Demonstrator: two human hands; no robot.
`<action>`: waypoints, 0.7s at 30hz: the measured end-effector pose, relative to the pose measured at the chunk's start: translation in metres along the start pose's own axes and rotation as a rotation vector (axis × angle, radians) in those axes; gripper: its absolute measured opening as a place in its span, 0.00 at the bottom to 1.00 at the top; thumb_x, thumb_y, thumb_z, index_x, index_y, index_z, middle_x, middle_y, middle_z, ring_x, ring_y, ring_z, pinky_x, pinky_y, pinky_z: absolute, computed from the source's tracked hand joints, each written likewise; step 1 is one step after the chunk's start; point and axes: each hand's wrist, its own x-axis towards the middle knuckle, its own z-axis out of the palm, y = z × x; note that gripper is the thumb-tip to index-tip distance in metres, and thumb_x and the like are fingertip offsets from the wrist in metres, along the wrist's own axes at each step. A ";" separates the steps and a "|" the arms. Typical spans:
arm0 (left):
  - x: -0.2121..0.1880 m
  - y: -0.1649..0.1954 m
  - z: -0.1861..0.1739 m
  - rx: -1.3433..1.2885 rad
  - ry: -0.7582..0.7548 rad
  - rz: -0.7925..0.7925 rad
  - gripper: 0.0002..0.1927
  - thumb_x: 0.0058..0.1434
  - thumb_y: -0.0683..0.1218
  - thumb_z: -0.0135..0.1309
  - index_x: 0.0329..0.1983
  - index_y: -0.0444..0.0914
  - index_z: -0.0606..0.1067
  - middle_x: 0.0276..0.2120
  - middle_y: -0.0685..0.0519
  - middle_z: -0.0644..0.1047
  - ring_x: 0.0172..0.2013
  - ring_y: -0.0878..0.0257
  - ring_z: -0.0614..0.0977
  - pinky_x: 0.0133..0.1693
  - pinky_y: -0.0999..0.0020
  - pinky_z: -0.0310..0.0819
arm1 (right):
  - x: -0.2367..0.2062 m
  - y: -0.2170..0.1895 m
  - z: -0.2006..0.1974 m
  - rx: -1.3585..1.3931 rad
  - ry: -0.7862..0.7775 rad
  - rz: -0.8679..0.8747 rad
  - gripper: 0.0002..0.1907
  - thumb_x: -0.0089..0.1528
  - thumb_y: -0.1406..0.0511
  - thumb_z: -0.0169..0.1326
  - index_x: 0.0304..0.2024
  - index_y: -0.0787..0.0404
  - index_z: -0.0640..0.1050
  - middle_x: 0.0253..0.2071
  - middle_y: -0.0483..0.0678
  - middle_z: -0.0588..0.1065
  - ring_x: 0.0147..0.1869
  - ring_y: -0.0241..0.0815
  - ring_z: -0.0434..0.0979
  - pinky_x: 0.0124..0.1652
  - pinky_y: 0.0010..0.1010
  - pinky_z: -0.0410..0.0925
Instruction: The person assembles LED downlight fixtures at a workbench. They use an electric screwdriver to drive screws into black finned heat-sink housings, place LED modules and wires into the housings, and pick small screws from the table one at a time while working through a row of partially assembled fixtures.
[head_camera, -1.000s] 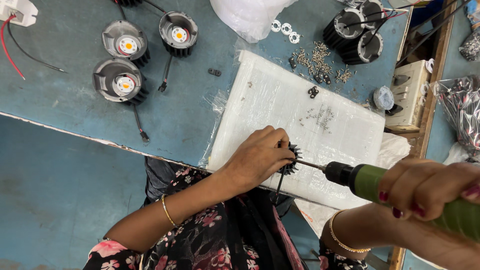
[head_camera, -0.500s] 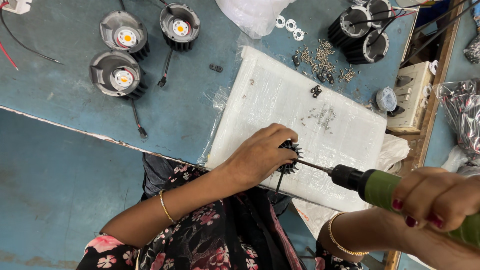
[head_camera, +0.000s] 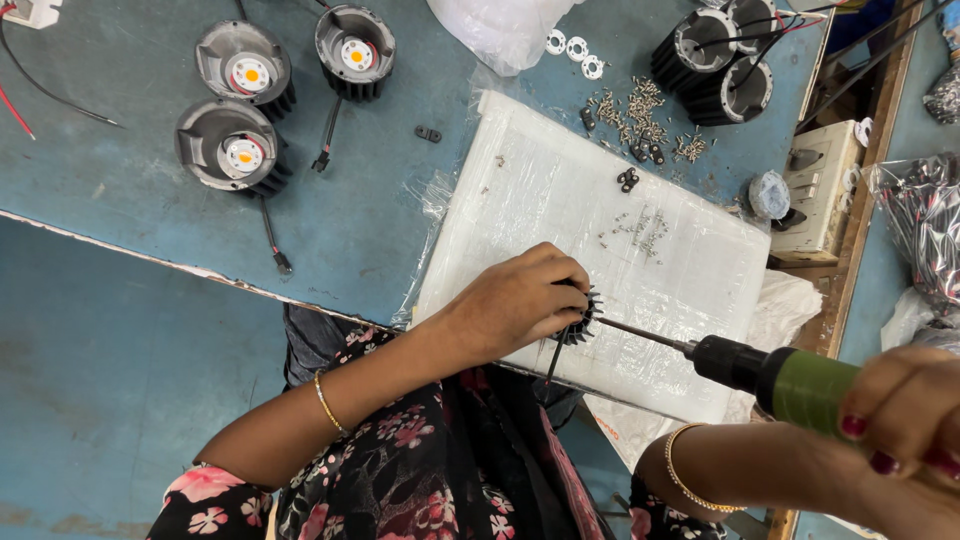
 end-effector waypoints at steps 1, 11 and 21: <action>0.000 -0.001 0.000 -0.029 -0.007 -0.019 0.06 0.59 0.44 0.61 0.38 0.38 0.81 0.46 0.55 0.77 0.51 0.58 0.76 0.52 0.66 0.75 | -0.002 0.002 0.011 -0.045 0.113 -0.018 0.14 0.62 0.58 0.52 0.24 0.45 0.64 0.18 0.34 0.66 0.16 0.26 0.62 0.19 0.18 0.64; 0.003 -0.010 -0.005 -0.206 -0.055 -0.071 0.07 0.58 0.42 0.62 0.39 0.38 0.82 0.46 0.54 0.76 0.51 0.57 0.76 0.54 0.64 0.73 | 0.011 0.015 0.058 -0.467 0.378 -0.073 0.18 0.70 0.55 0.35 0.24 0.47 0.53 0.16 0.36 0.51 0.10 0.23 0.47 0.16 0.18 0.51; 0.006 -0.010 -0.007 -0.215 -0.109 -0.101 0.07 0.58 0.43 0.63 0.40 0.39 0.82 0.46 0.54 0.74 0.50 0.58 0.76 0.54 0.65 0.73 | 0.004 0.013 0.058 -0.245 0.373 -0.028 0.16 0.70 0.51 0.35 0.28 0.46 0.57 0.17 0.35 0.55 0.15 0.24 0.55 0.18 0.17 0.55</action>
